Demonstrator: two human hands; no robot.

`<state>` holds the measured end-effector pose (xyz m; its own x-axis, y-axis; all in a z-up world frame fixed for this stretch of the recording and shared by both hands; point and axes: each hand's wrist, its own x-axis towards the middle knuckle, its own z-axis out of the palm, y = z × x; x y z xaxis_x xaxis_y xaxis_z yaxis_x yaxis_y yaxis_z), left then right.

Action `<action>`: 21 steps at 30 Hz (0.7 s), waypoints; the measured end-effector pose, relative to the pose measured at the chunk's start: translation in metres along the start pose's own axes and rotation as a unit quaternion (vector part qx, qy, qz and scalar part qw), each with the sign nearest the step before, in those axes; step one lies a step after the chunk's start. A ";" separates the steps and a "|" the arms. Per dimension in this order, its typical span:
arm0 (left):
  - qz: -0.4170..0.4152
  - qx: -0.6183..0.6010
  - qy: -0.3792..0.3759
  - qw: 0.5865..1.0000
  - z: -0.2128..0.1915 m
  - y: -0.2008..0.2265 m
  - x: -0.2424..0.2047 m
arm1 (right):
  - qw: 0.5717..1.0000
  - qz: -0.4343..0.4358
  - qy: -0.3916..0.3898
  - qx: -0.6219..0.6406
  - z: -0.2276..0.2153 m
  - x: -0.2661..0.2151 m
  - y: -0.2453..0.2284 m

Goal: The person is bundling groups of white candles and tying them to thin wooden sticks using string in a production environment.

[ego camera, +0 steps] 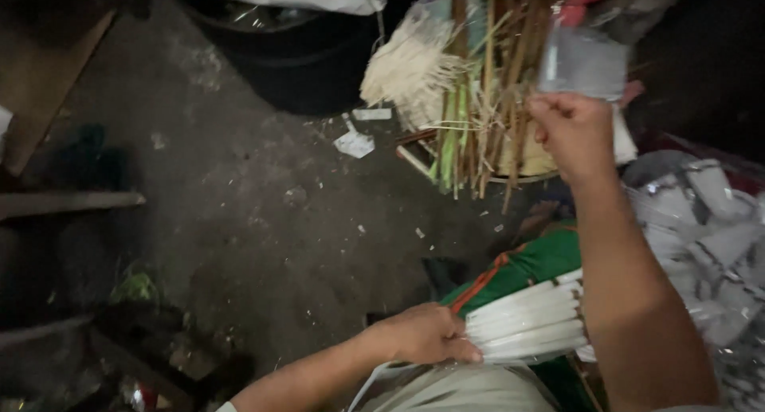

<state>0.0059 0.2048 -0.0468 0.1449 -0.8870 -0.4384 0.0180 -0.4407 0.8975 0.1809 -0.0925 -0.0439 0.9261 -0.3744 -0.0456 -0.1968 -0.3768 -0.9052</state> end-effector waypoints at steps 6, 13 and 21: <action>-0.037 0.182 0.044 0.982 0.034 -0.016 0.019 | 1.000 0.017 0.016 0.019 -0.067 -0.045 -0.025; 0.015 -0.135 -0.041 0.990 0.020 -0.006 0.031 | 0.836 0.055 -0.104 -0.535 -0.154 -0.192 -0.044; -0.057 -0.367 0.015 0.928 0.012 0.133 0.028 | 0.795 -0.064 -0.380 -0.469 -0.120 -0.344 -0.039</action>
<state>0.0005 0.1195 0.0599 0.1289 -0.8310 -0.5412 0.7022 -0.3088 0.6415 -0.1684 -0.0505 0.0576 0.8146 0.2035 -0.5432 0.0916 -0.9698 -0.2259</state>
